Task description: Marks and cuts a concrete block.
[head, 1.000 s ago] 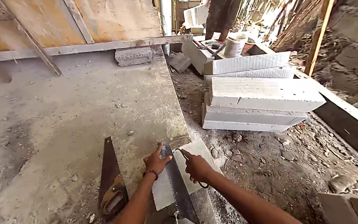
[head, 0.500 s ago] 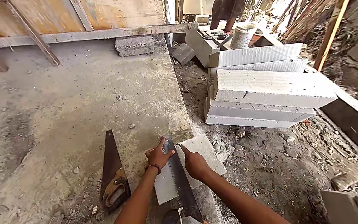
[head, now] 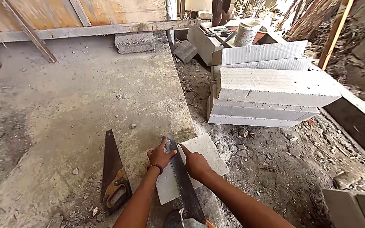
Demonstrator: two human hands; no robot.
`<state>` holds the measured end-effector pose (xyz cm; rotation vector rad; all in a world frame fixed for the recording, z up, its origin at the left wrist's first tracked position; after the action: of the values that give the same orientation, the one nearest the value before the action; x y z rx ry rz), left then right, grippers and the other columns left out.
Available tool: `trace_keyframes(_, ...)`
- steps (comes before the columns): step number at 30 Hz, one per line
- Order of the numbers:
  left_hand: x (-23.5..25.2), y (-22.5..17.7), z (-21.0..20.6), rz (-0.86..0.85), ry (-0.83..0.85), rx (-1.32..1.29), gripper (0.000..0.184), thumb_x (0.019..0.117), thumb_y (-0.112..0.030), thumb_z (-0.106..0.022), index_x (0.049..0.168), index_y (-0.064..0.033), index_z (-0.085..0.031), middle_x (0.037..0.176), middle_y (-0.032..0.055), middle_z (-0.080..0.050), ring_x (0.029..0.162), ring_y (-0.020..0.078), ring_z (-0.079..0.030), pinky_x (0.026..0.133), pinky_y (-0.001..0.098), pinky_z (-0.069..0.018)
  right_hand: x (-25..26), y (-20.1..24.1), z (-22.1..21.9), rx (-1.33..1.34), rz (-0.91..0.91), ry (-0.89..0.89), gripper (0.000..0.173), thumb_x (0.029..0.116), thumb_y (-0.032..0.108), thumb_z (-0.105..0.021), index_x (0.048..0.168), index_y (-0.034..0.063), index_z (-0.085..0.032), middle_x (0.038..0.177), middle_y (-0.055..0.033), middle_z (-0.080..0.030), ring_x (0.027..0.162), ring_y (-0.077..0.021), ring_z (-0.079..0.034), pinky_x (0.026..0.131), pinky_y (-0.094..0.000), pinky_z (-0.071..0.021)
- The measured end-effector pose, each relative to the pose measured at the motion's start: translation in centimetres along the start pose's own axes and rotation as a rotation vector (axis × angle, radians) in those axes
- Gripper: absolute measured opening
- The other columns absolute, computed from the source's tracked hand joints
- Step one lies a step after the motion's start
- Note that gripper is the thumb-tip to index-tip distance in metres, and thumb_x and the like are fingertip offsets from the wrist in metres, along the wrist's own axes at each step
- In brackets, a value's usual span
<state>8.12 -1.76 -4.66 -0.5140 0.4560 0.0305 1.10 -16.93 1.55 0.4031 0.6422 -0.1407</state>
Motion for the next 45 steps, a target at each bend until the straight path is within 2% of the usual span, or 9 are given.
trace_keyframes(9, -0.6, -0.3, 0.4, -0.045, -0.026, -0.063, 0.086, 0.0925, -0.051, -0.073, 0.163, -0.0313, -0.029, 0.140, 0.0136, -0.065, 0.127, 0.0375, -0.059, 0.113, 0.0710, -0.0233, -0.2, 0.0, 0.1, -0.001, 0.041, -0.012, 0.079, 0.0985, 0.007, -0.055, 0.166, 0.0278, -0.019, 0.105, -0.0223, -0.071, 0.098, -0.0429, -0.070, 0.081, -0.0602, -0.0568)
trace_keyframes(15, -0.7, -0.2, 0.5, -0.044, -0.032, -0.074, 0.086, 0.0924, -0.051, -0.074, 0.164, -0.0308, -0.029, 0.138, 0.0165, -0.065, 0.126, 0.0408, -0.059, 0.110, 0.0735, -0.0240, -1.3, 0.3, -0.7, -0.027, 0.028, -0.015, 0.076, 0.1008, 0.005, -0.051, 0.166, 0.0247, -0.018, 0.105, -0.0215, -0.071, 0.099, -0.0417, -0.071, 0.082, -0.0576, -0.0569)
trace_keyframes(19, -0.3, -0.3, 0.4, -0.020, -0.012, -0.068, 0.088, 0.0924, -0.050, -0.074, 0.164, -0.0326, -0.026, 0.148, 0.0088, -0.060, 0.133, 0.0343, -0.056, 0.113, 0.0707, -0.0227, -2.9, -0.6, -1.3, -0.066, 0.022, 0.034, 0.076, 0.1017, 0.004, -0.046, 0.167, 0.0252, -0.014, 0.106, -0.0209, -0.071, 0.103, -0.0406, -0.070, 0.085, -0.0561, -0.0566)
trace_keyframes(26, -0.2, -0.3, 0.3, -0.012, -0.026, -0.063, 0.089, 0.0914, -0.051, -0.075, 0.164, -0.0339, -0.027, 0.147, 0.0090, -0.060, 0.133, 0.0343, -0.056, 0.113, 0.0705, -0.0229, -3.2, -1.5, -1.2, -0.036, 0.031, 0.035, 0.073, 0.1016, 0.007, -0.046, 0.166, 0.0258, -0.018, 0.105, -0.0207, -0.071, 0.100, -0.0408, -0.070, 0.084, -0.0578, -0.0564)
trace_keyframes(31, -0.2, -0.3, 0.4, -0.023, -0.022, -0.057, 0.088, 0.0923, -0.051, -0.074, 0.164, -0.0325, -0.027, 0.145, 0.0117, -0.061, 0.132, 0.0369, -0.056, 0.112, 0.0710, -0.0232, -4.7, -5.6, 0.9, 0.117, 0.218, 0.059, 0.032, 0.1063, 0.034, -0.053, 0.122, 0.0083, -0.061, 0.090, -0.0137, -0.068, 0.083, -0.0315, -0.068, 0.076, -0.0546, -0.0555)
trace_keyframes(35, -0.4, -0.4, 0.5, -0.048, -0.033, -0.074, 0.087, 0.0927, -0.048, -0.074, 0.164, -0.0289, -0.028, 0.147, 0.0124, -0.060, 0.134, 0.0387, -0.054, 0.112, 0.0733, -0.0225, -9.6, -11.5, 2.7, 0.181, 0.335, 0.286, 0.037, 0.0968, 0.044, -0.071, 0.098, 0.0078, -0.064, 0.070, -0.0030, -0.054, 0.059, -0.0140, -0.051, 0.058, -0.0353, -0.0446)
trace_keyframes(38, -0.5, -0.4, 0.5, -0.063, -0.055, -0.100, 0.086, 0.0923, -0.046, -0.076, 0.163, -0.0259, -0.031, 0.149, 0.0138, -0.057, 0.136, 0.0411, -0.052, 0.111, 0.0752, -0.0223, -12.7, -18.0, -1.7, 0.341, 0.202, 0.351, 0.047, 0.0897, 0.054, -0.075, 0.098, 0.0088, -0.066, 0.070, -0.0009, -0.055, 0.059, -0.0127, -0.051, 0.057, -0.0353, -0.0443)
trace_keyframes(42, -0.4, -0.2, 0.3, -0.056, -0.050, -0.111, 0.088, 0.0920, -0.045, -0.076, 0.164, -0.0277, -0.029, 0.150, 0.0142, -0.056, 0.137, 0.0410, -0.051, 0.111, 0.0753, -0.0230, -15.1, -21.9, -11.7, 0.701, 0.090, 0.274, 0.054, 0.0807, 0.049, -0.085, 0.118, 0.0124, -0.070, 0.102, -0.0018, -0.076, 0.088, -0.0154, -0.072, 0.078, -0.0407, -0.0595)
trace_keyframes(45, -0.3, -0.1, 0.3, -0.052, -0.044, -0.110, 0.089, 0.0917, -0.045, -0.077, 0.164, -0.0286, -0.028, 0.153, 0.0121, -0.054, 0.139, 0.0400, -0.050, 0.111, 0.0758, -0.0224, -15.9, -21.4, -16.8, 0.908, 0.002, 0.292, 0.052, 0.0801, 0.044, -0.087, 0.117, 0.0119, -0.070, 0.104, -0.0017, -0.076, 0.081, -0.0138, -0.072, 0.067, -0.0354, -0.0592)
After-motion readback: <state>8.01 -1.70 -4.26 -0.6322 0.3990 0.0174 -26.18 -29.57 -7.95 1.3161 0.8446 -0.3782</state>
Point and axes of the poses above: each hand's wrist, its own x-axis towards the middle knuckle, its own z-axis out of the back of the hand, y = z × x, the point moved 7 cm from there along x, towards the middle knuckle
